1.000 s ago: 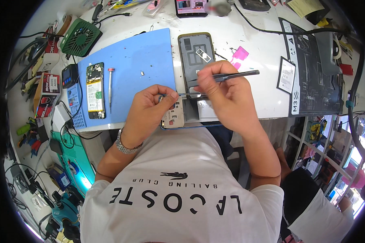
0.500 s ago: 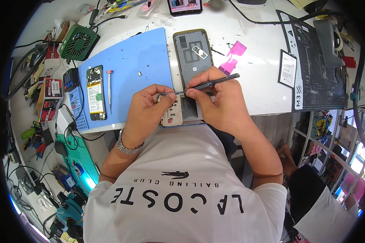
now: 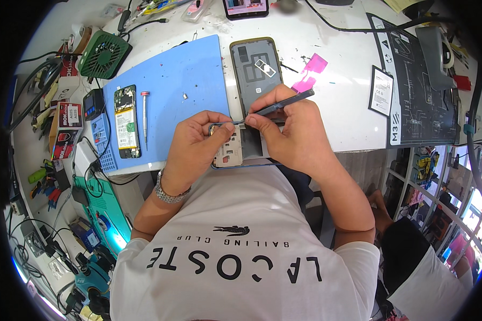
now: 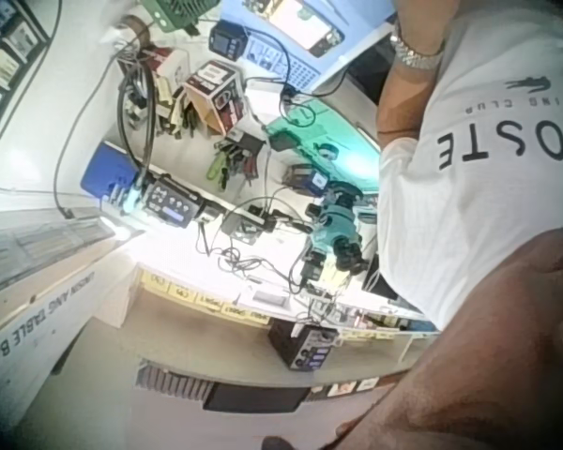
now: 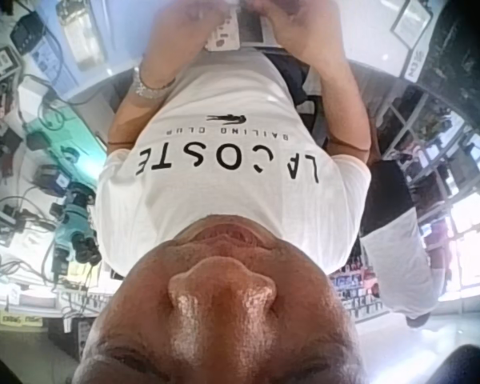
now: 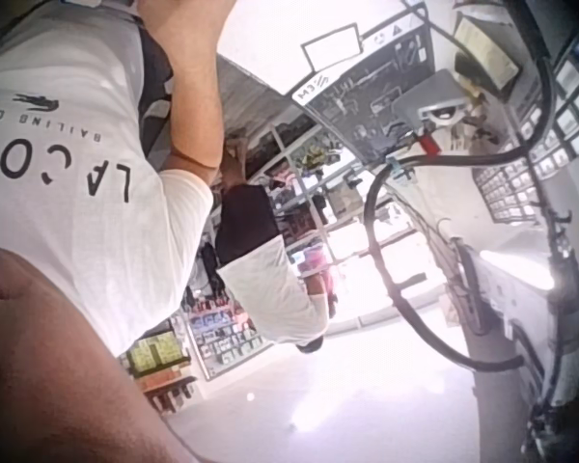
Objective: The person disassembles a smartphone, removes the back cover and battery, and uses a screwdriver to adjust internal components. They then reassemble the phone, connect a charging cable, and test the device by turning it on.
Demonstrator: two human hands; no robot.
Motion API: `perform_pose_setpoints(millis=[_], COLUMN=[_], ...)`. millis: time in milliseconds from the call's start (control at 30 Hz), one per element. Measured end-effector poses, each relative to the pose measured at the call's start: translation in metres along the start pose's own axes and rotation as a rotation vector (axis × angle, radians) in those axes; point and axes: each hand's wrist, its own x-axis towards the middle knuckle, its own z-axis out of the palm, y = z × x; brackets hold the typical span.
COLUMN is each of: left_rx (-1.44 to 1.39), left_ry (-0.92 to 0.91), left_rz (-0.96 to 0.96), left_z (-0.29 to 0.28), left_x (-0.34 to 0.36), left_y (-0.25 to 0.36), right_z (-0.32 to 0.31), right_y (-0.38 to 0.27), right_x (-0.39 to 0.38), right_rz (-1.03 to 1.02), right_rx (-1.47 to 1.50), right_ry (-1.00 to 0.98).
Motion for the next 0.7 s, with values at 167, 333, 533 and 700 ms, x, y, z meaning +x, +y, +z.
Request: perform_pose_setpoints(millis=[167, 333, 533, 700], left_rx=[-0.023, -0.036, -0.001, 0.005], left_ry=[0.0, -0.003, 0.002, 0.0], left_rz=[-0.014, -0.015, -0.001, -0.006], left_z=[0.0005, 0.0007, 0.0006, 0.0005], left_x=[-0.0002, -0.0003, 0.0002, 0.0001], left_y=[0.0003, 0.0, -0.0009, -0.0008], right_z=[-0.0005, -0.0011, 0.0021, -0.0013], right_y=[-0.0004, -0.0027, 0.0018, -0.0032], right_x=[0.0002, 0.0011, 0.0027, 0.0029], right_rz=[0.004, 0.043, -0.004, 0.045], right_rx=[-0.023, -0.014, -0.005, -0.038], right_ry=[-0.017, -0.028, 0.033, -0.014])
